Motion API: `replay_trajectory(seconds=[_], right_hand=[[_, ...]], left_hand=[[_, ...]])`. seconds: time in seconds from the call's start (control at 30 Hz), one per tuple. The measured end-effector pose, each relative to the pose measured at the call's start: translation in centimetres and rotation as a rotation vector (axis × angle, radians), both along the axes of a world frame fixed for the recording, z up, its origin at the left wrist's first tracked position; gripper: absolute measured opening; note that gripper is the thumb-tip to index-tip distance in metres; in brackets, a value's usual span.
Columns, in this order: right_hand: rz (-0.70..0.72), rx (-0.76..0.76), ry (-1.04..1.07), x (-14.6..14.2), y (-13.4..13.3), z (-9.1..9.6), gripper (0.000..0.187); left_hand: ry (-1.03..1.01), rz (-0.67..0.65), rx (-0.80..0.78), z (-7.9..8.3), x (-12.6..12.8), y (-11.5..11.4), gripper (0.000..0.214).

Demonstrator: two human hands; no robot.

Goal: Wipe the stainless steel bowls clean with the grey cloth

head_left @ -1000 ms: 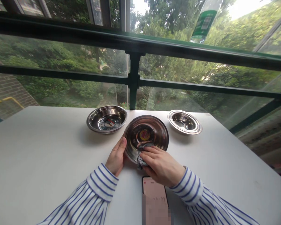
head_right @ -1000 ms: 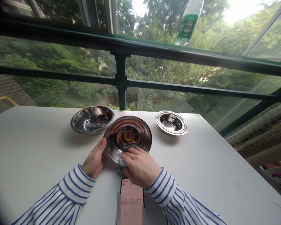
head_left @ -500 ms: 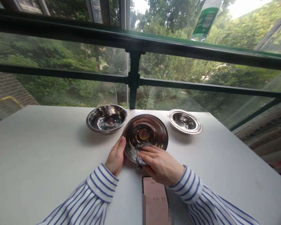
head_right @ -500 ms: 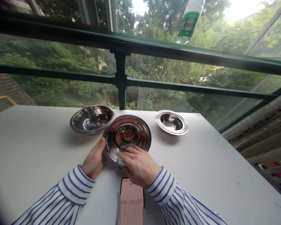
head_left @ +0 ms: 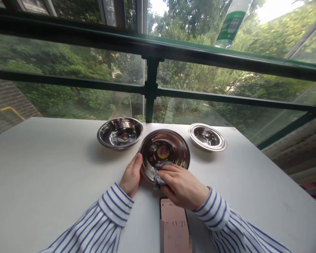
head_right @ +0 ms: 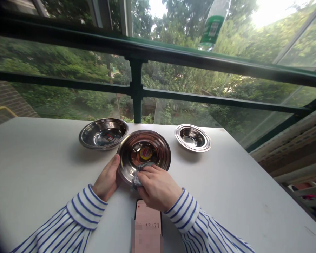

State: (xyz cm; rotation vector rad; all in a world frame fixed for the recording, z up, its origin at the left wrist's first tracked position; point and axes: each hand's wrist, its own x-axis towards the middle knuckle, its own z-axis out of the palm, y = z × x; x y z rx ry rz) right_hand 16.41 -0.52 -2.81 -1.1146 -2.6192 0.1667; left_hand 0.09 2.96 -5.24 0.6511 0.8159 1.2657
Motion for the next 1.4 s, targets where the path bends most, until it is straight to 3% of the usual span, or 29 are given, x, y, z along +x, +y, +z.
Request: replay_trajectory(seconds=[0.3,0.57,0.83,1.07,1.3,1.4], right_hand=[[-0.05,0.018,0.037,-2.6,0.6,-1.7,0.05],[-0.009,-0.012,-0.054,-0.5,0.1,-0.6,0.039],[-0.062,0.04,0.012,-2.5,0.7,-1.9,0.047],[-0.022,0.01,-0.08,-0.3,0.0,-0.6,0.04],[-0.079,0.107,0.01,-2.6,0.1,-2.0,0.047],[-0.058,0.09,-0.03,-1.9,-0.1,-2.0,0.046]], left_hand=[[-0.01,-0.057,0.078,-0.7,0.1,0.1,0.046],[-0.017,0.02,0.025,-0.1,0.1,0.2,0.042],[-0.038,-0.01,0.044,-0.3,0.2,0.0,0.046],[0.015,0.012,-0.016,0.1,0.1,-0.1,0.047],[0.001,0.021,0.089,-0.3,0.2,0.0,0.048],[-0.003,0.021,0.062,-0.3,0.1,0.1,0.048]])
